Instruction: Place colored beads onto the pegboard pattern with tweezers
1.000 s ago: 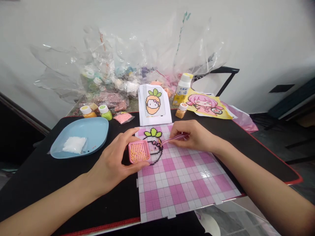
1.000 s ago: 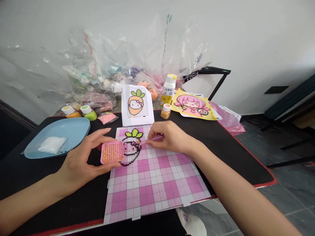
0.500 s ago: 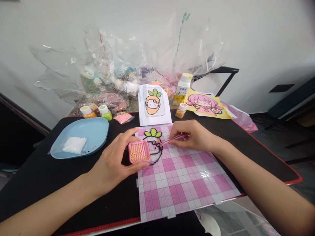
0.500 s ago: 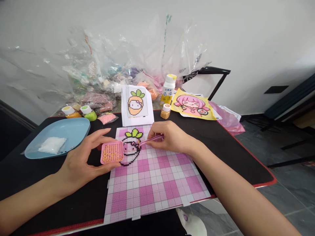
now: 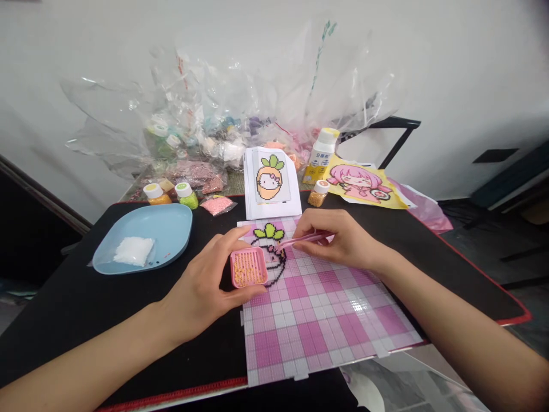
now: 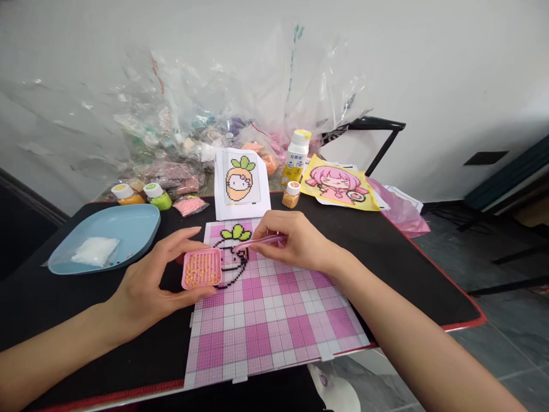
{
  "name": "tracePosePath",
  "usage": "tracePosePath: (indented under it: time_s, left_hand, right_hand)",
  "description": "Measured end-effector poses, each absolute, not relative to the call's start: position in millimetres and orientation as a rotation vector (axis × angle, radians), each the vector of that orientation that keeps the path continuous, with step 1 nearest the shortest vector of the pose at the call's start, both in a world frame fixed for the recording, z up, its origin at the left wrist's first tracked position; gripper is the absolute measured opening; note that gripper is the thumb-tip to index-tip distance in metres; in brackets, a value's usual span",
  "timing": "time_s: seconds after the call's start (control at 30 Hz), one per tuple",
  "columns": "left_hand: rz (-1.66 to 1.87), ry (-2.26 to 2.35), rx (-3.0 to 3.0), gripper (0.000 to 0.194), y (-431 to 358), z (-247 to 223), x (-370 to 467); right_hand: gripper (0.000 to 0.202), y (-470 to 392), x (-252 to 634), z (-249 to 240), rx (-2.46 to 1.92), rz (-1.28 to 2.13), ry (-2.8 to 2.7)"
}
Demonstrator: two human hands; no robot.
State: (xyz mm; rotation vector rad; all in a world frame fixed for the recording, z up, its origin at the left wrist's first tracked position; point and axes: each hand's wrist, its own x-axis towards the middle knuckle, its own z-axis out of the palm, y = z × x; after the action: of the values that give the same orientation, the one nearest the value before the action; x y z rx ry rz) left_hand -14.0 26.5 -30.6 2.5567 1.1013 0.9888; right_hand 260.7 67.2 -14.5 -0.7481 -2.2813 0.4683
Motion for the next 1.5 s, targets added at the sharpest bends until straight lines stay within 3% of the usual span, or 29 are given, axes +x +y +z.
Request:
tracePosePath:
  time_s: [0.17, 1.5]
  left_hand:
    - [1.022, 1.061, 2.538, 0.084, 24, -32, -12]
    - [0.998, 1.071, 2.538, 0.084, 26, -32, -11]
  right_hand:
    - [0.004, 57, 243, -15, -0.599, 0.463, -2.285]
    - [0.004, 57, 239, -20, -0.585, 0.458, -2.307]
